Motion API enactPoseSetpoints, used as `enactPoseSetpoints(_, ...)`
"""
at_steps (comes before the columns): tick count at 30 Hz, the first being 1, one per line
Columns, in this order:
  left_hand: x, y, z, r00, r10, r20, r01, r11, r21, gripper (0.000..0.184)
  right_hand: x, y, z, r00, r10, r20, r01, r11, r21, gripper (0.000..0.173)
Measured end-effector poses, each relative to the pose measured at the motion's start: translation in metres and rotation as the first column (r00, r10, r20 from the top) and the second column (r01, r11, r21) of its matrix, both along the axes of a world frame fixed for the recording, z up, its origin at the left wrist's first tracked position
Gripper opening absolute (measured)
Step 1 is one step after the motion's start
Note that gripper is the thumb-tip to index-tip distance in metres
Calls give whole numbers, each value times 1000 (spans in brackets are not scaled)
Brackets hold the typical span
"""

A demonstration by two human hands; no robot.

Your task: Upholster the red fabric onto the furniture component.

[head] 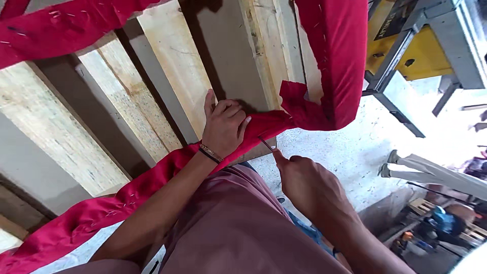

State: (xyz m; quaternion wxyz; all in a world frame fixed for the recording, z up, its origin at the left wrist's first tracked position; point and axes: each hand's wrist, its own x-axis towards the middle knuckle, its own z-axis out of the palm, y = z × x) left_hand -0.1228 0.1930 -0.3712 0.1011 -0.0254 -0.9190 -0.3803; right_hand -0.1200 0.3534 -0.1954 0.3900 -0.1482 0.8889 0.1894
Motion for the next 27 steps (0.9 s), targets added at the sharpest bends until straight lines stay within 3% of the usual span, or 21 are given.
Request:
enactPoseSetpoints(2,0,1,-1,1000,-2,1,2,1000,9,32,-2,2,-3,998,-51,38,52,998,-32,43)
enactPoseSetpoints(6,0,0,-2,1000,-2,4,2,1000,21,34,2,54,-25,960,-269,73,273,859,-432,39)
enactPoseSetpoints(11,1,1,0,1000,-2,11,2,1000,-6,39,43,80,-63,974,-87,-209,-16,894,-447,47)
enactPoseSetpoints(13,0,1,0,1000,3,13,-2,1000,-22,39,44,102,-91,969,-158,-188,6,780,-626,42)
enactPoseSetpoints(15,-1,1,0,1000,10,12,-10,999,-38,39,45,120,-119,962,-263,-73,95,574,-813,39)
enactPoseSetpoints(17,0,1,0,1000,12,8,-11,999,-51,38,49,128,-136,954,-298,-21,128,473,-872,39)
enactPoseSetpoints(18,0,2,0,1000,13,6,-12,998,-57,38,50,129,-139,954,-295,-45,110,490,-865,39)
enactPoseSetpoints(22,-1,2,2,1000,20,4,-19,997,-72,37,53,110,-106,949,-241,-200,51,750,-660,41)
enactPoseSetpoints(27,-4,1,10,995,-21,99,36,988,-150,46,41,62,-44,969,-227,-94,178,913,-367,46)
